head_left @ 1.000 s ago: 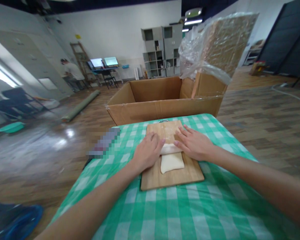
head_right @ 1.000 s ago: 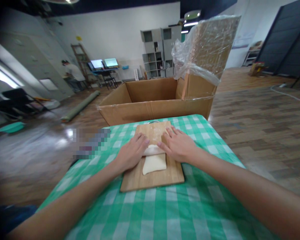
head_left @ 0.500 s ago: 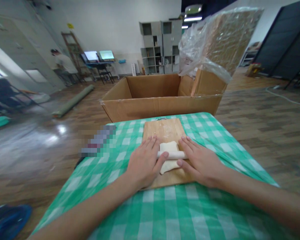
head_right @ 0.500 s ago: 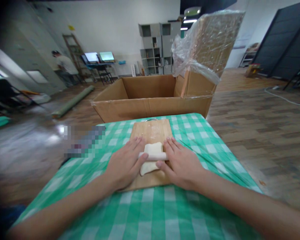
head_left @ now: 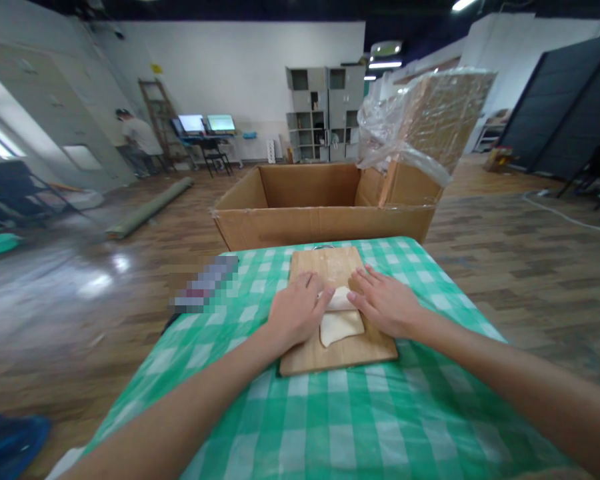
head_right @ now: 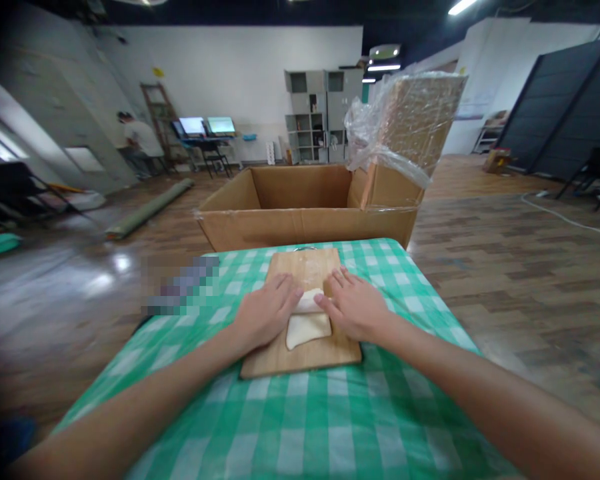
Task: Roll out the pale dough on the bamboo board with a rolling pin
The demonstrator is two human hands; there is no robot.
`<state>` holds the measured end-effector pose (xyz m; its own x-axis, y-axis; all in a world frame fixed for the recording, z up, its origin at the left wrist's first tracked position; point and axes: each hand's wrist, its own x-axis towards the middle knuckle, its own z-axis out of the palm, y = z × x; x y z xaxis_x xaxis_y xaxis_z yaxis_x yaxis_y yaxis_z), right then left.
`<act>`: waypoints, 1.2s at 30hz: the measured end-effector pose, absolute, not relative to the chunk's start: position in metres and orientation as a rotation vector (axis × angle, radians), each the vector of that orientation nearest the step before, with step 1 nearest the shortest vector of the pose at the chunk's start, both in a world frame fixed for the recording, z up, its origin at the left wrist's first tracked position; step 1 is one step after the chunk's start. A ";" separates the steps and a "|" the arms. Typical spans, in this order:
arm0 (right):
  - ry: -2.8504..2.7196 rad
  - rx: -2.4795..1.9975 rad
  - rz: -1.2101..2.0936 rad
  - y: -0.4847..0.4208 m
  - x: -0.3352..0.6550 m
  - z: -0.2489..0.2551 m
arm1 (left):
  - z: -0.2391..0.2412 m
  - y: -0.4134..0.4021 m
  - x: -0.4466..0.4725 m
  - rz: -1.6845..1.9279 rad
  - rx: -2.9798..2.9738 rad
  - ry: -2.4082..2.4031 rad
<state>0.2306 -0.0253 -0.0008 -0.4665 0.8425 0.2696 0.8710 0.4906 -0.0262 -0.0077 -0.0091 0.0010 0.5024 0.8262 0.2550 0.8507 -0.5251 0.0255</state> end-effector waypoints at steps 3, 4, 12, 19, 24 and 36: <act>-2.470 -1.443 -0.128 -0.074 0.226 -0.001 | -0.003 -0.047 -0.016 -0.466 -2.612 -1.417; -2.465 -1.420 -0.133 -0.089 0.225 -0.001 | -0.004 -0.060 -0.019 -0.478 -2.627 -1.366; -2.502 -1.350 -0.097 -0.112 0.227 0.000 | -0.013 -0.100 -0.030 -0.528 -2.621 -1.306; -2.565 -1.353 -0.026 -0.020 0.221 0.009 | -0.004 -0.047 -0.017 -0.469 -2.626 -1.569; -2.727 -1.183 -0.153 0.033 0.217 0.005 | -0.001 -0.004 -0.019 -0.319 -2.591 -1.663; -2.466 -1.329 -0.035 -0.098 0.229 -0.005 | -0.005 -0.101 -0.029 -0.479 -2.660 -1.270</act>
